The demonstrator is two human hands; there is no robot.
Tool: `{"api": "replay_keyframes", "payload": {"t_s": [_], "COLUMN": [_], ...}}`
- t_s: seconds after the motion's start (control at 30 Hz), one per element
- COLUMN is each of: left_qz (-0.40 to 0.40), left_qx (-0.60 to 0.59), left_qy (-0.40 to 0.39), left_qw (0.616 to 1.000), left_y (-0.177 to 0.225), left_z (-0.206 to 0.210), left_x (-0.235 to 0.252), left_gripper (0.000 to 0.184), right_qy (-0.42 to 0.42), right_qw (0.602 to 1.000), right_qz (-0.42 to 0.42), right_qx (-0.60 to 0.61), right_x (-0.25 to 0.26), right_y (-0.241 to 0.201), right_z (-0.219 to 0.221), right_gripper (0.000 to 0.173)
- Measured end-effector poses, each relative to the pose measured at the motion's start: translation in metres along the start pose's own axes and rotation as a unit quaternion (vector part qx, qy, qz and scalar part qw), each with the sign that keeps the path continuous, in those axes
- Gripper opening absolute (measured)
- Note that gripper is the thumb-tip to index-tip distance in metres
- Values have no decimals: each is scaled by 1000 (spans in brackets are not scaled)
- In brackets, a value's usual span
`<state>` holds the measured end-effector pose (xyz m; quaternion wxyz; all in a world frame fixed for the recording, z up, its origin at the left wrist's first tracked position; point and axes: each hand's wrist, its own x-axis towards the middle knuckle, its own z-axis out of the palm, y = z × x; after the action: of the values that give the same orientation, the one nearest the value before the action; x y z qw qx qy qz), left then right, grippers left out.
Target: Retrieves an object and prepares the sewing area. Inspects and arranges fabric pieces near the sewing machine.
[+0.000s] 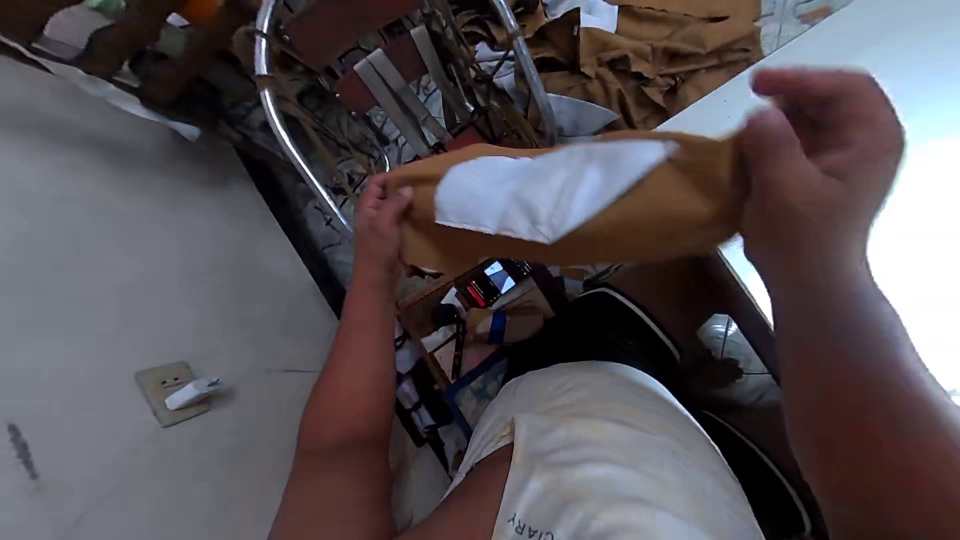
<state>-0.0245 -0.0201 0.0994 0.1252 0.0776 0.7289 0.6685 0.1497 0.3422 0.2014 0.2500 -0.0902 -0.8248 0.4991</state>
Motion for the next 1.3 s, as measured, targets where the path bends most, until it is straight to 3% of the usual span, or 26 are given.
{"api": "replay_keyframes", "payload": {"t_s": [0.03,0.1,0.17,0.23,0.3,0.4,0.5,0.6,0.7,0.87,1.07,1.3], "left_qz": [11,4,-59,-138,-217,-295,-262,-184,-151,-108,-163,-157], "left_qx": [2,29,106,152,167,258,398,481,475,493,519,526], "left_qy": [29,74,101,109,131,148,108,44,-30,-118,-104,-73], "left_qw": [1000,997,988,973,953,908,873,856,866,855,833,833], "left_y": [-3,-21,-52,-97,-149,-195,-190,-181,-180,-187,-201,-215], "left_z": [-15,-41,-62,-77,-87,-80,-50,-21,15,81,130,126], "left_x": [7,22,32,34,33,23,24,51,82,132,181,203], "left_gripper": [30,30,37,42,46,49,49,46,47,46,52,42], "right_qy": [-18,-80,-139,-167,-174,-120,-12,77,66,77,61,51], "right_qw": [999,982,959,950,948,950,963,958,908,893,877,878], "right_qz": [-4,63,146,183,180,159,152,142,139,167,165,170], "right_qx": [-51,-161,-199,-190,-196,-240,-224,-236,-391,-411,-446,-445], "right_x": [22,53,59,40,2,-69,-139,-183,-178,-170,-170,-169], "right_y": [2,5,10,13,17,38,65,68,57,54,56,59], "right_z": [15,33,34,16,-17,-80,-120,-108,-84,-76,-75,-79], "right_gripper": [34,44,56,63,60,56,51,39,38,40,40,40]}}
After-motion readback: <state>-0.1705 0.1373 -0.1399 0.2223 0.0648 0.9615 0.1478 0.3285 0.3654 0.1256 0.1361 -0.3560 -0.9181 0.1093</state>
